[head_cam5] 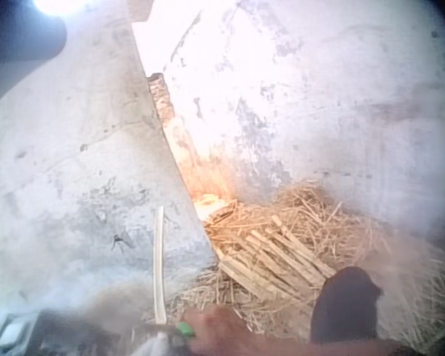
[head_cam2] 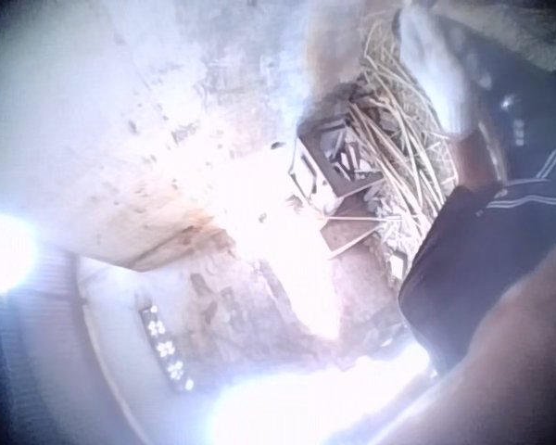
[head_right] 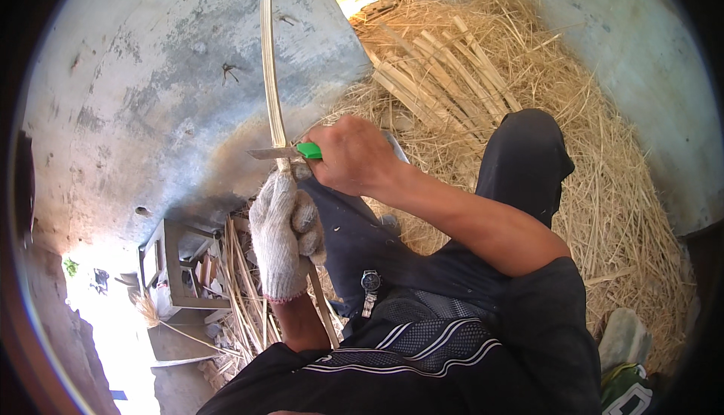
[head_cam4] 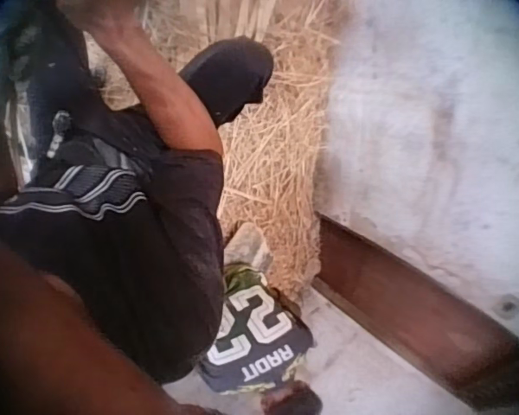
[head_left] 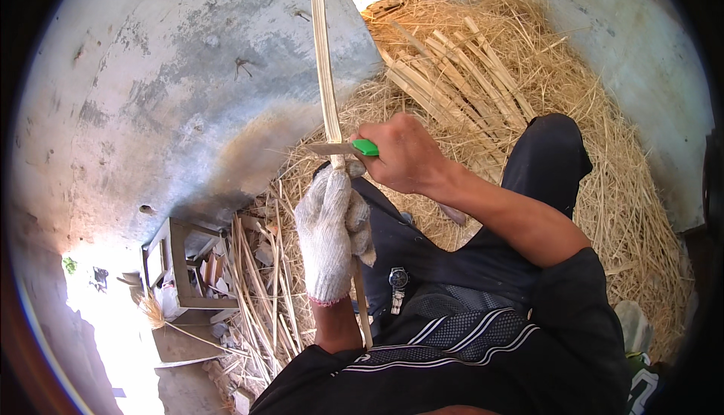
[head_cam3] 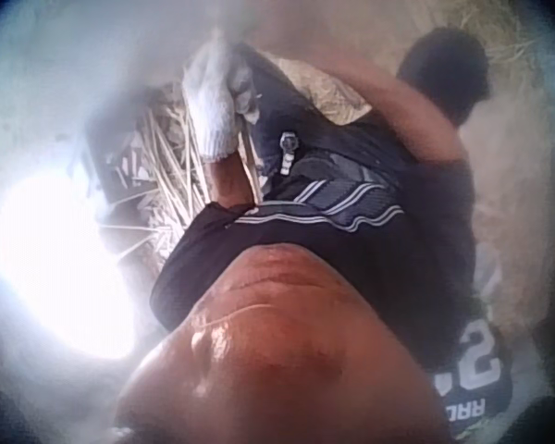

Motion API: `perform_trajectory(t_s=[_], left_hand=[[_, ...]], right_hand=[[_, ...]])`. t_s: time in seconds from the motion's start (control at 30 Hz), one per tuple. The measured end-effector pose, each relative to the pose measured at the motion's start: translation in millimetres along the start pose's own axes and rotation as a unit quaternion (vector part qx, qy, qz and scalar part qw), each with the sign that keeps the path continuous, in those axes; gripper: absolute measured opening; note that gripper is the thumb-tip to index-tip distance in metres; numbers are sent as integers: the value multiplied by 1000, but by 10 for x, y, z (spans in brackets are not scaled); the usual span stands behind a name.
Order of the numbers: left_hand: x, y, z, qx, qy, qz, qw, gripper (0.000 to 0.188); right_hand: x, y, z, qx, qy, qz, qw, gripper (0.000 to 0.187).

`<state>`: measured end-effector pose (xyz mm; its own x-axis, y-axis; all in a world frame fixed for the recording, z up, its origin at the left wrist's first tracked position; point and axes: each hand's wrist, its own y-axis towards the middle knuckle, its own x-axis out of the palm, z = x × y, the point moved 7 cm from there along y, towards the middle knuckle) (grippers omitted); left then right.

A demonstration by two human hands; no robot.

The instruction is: The person sits on a bed of straw and uses a green-handled knife to shave the surface of a long bamboo stick. They hold the stick with a gloved left hand and scrape it with the knife in their right hand, rotating the stick to smooth different sides. The person occasionally switches to a curved blade to split the bamboo.

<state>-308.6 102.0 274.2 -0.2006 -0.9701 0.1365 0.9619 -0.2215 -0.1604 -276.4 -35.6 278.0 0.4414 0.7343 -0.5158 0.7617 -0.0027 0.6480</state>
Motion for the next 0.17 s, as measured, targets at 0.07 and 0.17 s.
perform_trajectory(t_s=[0.07,0.17], left_hand=[[-8,-22,-12,-1,1,-14,1000,23],[25,-23,-41,-13,-15,-37,999,25]], right_hand=[[32,3,-8,8,4,7,1000,11],[57,-48,36,-5,-22,68,997,13]])
